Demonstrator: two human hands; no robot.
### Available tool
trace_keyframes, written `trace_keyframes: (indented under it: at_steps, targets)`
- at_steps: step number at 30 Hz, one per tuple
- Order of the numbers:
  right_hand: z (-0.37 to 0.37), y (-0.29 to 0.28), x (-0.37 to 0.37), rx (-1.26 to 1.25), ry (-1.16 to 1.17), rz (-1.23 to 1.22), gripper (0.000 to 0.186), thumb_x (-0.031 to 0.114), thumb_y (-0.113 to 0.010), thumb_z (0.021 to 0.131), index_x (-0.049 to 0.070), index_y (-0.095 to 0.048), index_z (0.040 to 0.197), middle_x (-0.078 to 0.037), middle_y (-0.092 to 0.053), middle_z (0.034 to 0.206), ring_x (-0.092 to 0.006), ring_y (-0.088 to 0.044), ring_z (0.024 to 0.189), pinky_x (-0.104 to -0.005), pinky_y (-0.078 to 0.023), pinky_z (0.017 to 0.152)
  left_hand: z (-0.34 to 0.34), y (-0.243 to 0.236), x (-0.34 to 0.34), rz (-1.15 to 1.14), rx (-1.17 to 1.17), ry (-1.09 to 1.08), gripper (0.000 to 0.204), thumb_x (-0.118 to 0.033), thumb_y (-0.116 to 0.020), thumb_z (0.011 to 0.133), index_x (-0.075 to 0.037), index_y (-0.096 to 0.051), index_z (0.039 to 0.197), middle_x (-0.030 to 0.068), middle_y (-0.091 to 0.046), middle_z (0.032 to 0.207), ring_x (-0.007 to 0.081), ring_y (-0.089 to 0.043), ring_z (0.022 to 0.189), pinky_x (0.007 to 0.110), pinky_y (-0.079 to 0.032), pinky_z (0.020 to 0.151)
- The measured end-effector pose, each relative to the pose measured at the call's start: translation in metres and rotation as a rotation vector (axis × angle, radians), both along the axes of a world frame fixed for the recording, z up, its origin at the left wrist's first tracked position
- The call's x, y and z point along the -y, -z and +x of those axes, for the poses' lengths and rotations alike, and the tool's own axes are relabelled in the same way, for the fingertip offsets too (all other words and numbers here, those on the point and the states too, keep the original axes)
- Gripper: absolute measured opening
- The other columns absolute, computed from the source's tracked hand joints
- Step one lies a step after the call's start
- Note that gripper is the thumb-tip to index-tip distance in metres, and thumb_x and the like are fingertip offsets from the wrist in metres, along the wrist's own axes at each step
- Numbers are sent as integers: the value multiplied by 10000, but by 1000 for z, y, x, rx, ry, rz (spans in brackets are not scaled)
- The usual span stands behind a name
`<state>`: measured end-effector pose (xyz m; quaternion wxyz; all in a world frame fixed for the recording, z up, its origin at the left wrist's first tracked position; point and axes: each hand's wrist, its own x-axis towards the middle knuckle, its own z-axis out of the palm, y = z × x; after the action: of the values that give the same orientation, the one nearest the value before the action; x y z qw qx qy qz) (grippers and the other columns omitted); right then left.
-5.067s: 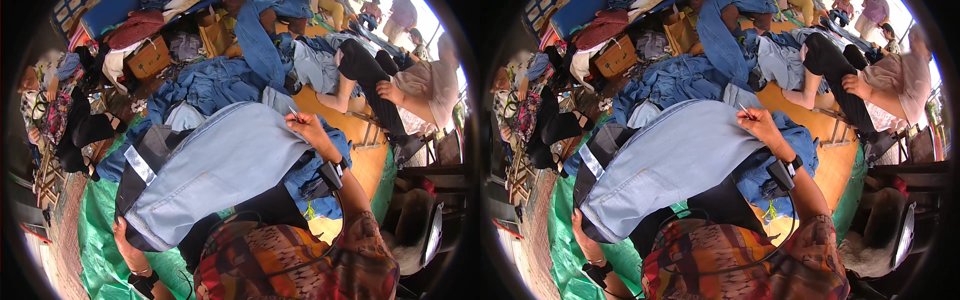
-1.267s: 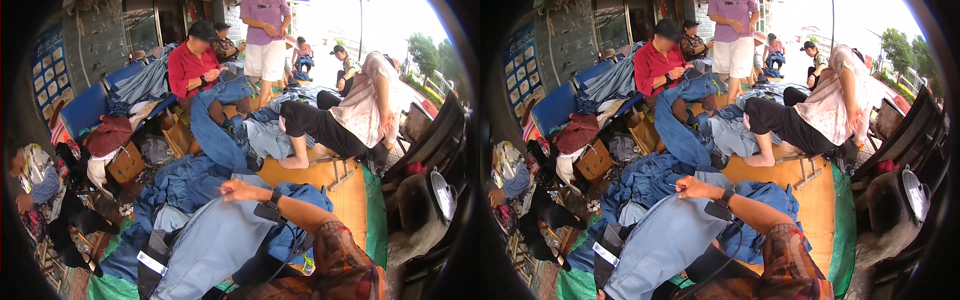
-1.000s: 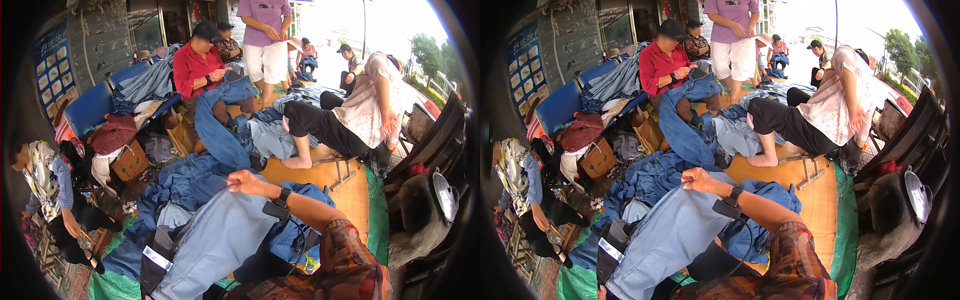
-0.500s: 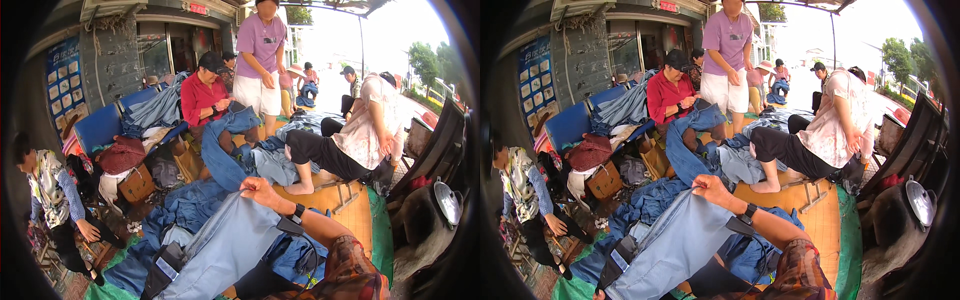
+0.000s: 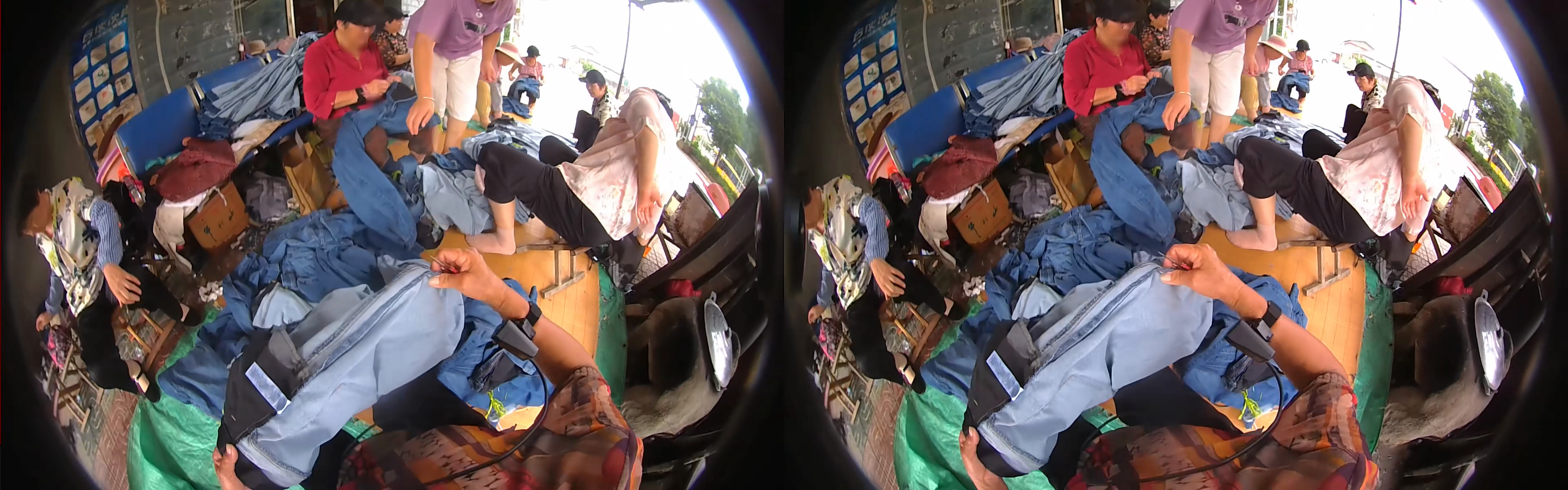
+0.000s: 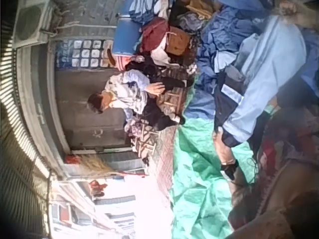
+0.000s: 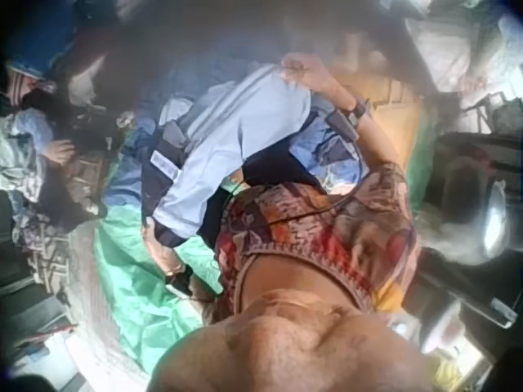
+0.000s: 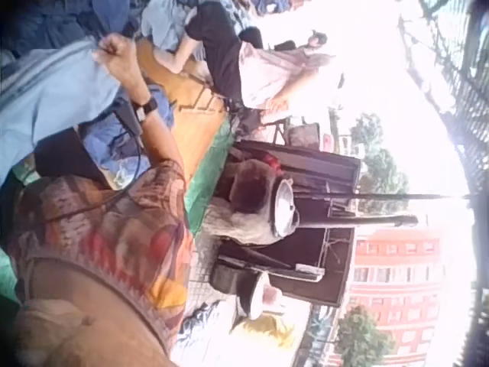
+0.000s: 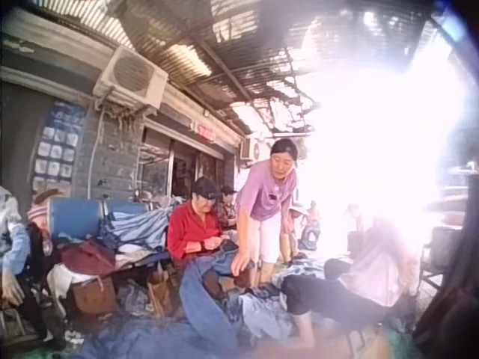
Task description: The recorder is using scissors to trim thread and tags from denim jeans in a workshop setting with other workers.
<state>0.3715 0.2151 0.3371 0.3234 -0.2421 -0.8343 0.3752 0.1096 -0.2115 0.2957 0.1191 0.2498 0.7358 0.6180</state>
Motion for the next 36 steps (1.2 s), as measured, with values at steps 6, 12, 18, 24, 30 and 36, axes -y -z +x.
trace_keyframes:
  at_steps: [6, 12, 18, 24, 30, 36]
  targets:
    - [43, 21, 13, 280, -327, -314, 211, 146, -748, 720, 22, -588, 776, 65, -465, 630, -29, -396, 619, -217, -331, 545, -15, 7, -16, 373, 547, 73, 417, -235, -662, 763, -1, -526, 1080, 85, -565, 1041, 203, -537, 939, 331, -411, 860]
    - [50, 35, 18, 249, -328, -463, 188, 108, -750, 721, 23, -591, 776, 82, -476, 652, -14, -395, 614, -198, -330, 542, -11, 0, -19, 376, 599, 22, 500, -227, -692, 712, 17, -519, 1113, 117, -587, 1037, 209, -563, 919, 326, -435, 847]
    - [48, 31, 8, 253, -390, -516, 242, 159, -779, 684, 19, -593, 751, 75, -467, 661, -17, -396, 615, -186, -310, 541, -11, 4, -18, 374, 593, 0, 500, -211, -693, 708, 22, -516, 1114, 123, -585, 1048, 222, -570, 923, 335, -433, 860]
    - [48, 32, -14, 132, -443, -676, 281, 207, -756, 718, -3, -660, 880, 1, -635, 739, -31, -516, 621, -174, -395, 538, -9, 7, -15, 367, 588, -131, 490, -200, -694, 706, 22, -519, 1106, 129, -590, 1051, 226, -573, 917, 337, -433, 862]
    - [30, 48, -26, 82, -443, -720, 310, 267, -739, 731, -5, -659, 856, -23, -643, 733, -42, -486, 571, -177, -359, 492, -19, 20, -5, 266, 542, -53, 511, -273, -663, 741, 0, -503, 1142, 77, -550, 1050, 190, -530, 937, 309, -410, 854]
    - [25, 51, -25, 59, -418, -767, 277, 242, -722, 748, -5, -650, 853, -27, -640, 729, -40, -471, 557, -181, -354, 482, -14, 12, -14, 277, 553, -21, 505, -284, -664, 737, -2, -519, 1131, 78, -562, 1050, 193, -536, 939, 320, -416, 853]
